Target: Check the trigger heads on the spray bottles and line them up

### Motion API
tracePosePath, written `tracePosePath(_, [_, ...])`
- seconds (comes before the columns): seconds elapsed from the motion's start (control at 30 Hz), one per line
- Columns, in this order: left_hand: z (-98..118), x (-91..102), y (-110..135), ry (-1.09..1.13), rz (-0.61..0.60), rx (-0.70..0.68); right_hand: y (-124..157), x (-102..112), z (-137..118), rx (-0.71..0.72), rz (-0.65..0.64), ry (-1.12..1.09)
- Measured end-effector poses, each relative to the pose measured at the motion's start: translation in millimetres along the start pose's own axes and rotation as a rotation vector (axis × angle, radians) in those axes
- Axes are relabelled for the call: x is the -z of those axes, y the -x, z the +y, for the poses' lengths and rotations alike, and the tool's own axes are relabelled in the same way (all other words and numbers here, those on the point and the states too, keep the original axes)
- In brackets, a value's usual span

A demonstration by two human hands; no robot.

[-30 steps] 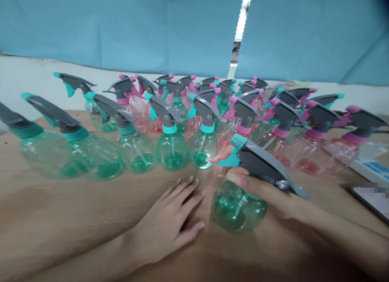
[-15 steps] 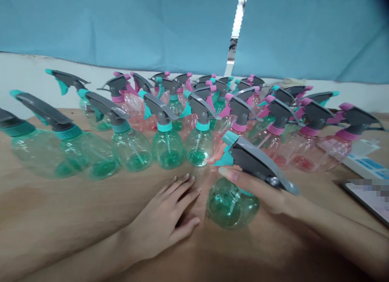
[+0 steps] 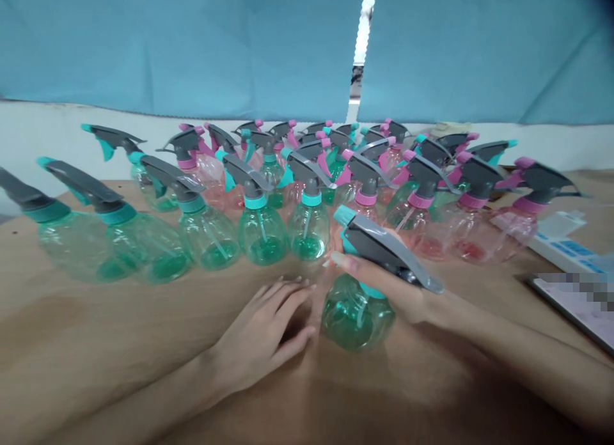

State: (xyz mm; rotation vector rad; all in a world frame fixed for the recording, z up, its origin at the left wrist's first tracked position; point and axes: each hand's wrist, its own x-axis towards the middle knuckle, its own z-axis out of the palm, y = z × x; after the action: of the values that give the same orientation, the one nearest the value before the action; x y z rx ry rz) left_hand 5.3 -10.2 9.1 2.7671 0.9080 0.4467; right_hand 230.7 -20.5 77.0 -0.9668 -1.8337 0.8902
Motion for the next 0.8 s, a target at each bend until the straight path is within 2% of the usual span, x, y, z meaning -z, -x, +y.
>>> tracePosePath(0.2, [8.0, 4.1, -1.3, 0.133, 0.101, 0.041, -1.7, -3.0, -0.3, 0.032, 0.041, -0.019])
tracePosePath(0.47, [33.1, -9.9, -1.7, 0.333, 0.219, 0.150, -2.2, -12.2, 3.5, 0.088, 0.108, -0.124])
tracePosePath(0.63, [45.9, -7.1, 4.2, 0.404, 0.253, 0.163, -0.3, -25.4, -4.7, 0.068, 0.076, -0.164])
tracePosePath(0.8, [49.8, 1.5, 16.3, 0.397, 0.252, 0.172, -2.0, -44.7, -17.0, 0.081, 0.060, -0.103])
